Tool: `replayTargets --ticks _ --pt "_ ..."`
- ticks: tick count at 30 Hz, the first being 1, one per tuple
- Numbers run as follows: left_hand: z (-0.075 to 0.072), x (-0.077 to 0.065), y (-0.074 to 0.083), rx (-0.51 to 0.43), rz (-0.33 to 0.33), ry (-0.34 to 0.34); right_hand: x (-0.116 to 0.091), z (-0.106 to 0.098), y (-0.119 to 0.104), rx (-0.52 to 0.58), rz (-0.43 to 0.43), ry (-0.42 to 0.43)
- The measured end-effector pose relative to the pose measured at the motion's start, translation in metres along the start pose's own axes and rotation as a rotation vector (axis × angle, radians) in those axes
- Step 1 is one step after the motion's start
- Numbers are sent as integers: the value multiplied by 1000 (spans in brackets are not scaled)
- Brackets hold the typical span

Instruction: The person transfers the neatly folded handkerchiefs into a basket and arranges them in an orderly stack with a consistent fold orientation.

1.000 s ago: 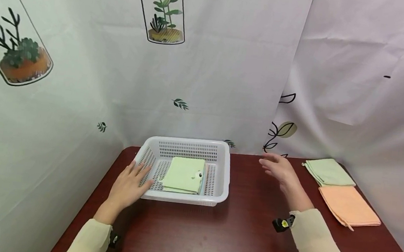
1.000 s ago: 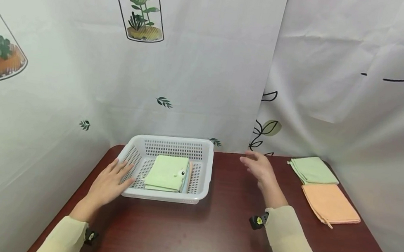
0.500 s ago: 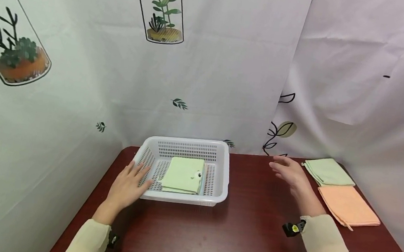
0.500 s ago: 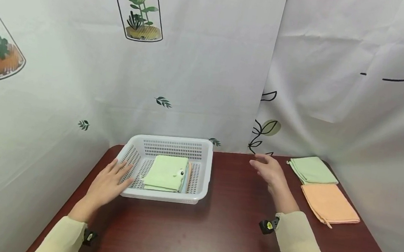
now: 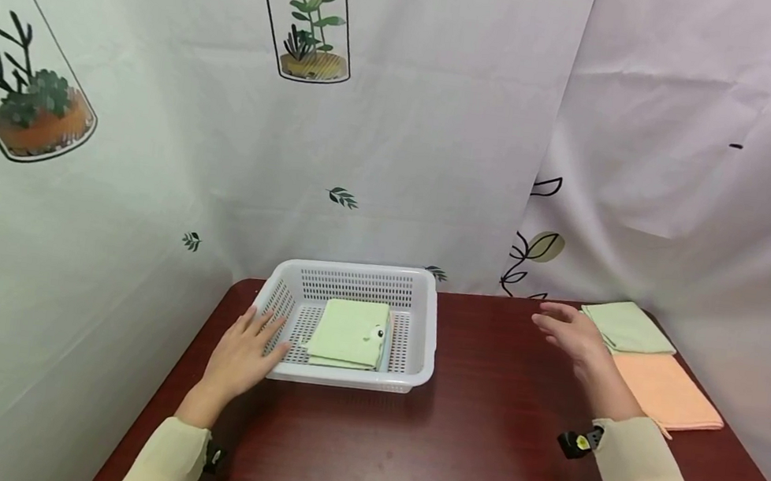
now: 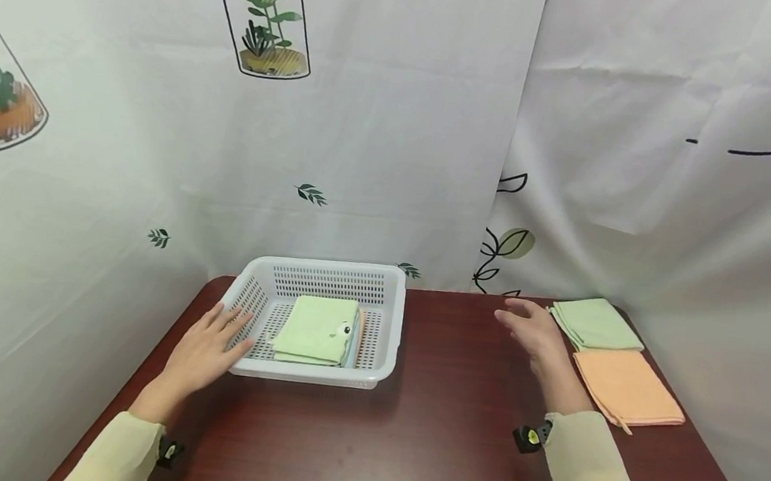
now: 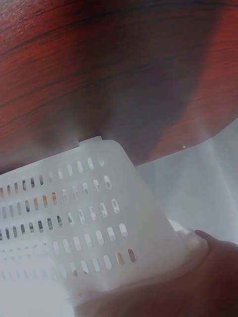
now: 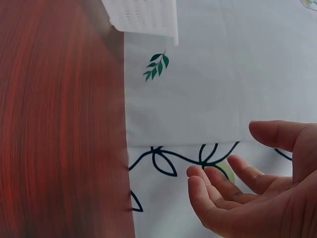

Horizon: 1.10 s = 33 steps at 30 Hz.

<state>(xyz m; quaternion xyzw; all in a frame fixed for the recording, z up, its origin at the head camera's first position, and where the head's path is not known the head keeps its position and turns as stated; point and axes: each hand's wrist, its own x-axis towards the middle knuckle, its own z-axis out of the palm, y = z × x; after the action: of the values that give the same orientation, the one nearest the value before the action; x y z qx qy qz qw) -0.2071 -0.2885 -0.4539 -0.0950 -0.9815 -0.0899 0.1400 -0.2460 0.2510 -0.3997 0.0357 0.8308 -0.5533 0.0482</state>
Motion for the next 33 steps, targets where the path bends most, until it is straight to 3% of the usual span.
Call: replayTargets --ticks 19,33 --pt "-1 1 -1 1 -5 -28 -10 -26 15 -21 19 15" --pt "-2 -1 1 1 -1 -7 -17 -40 27 -83 -3 32"
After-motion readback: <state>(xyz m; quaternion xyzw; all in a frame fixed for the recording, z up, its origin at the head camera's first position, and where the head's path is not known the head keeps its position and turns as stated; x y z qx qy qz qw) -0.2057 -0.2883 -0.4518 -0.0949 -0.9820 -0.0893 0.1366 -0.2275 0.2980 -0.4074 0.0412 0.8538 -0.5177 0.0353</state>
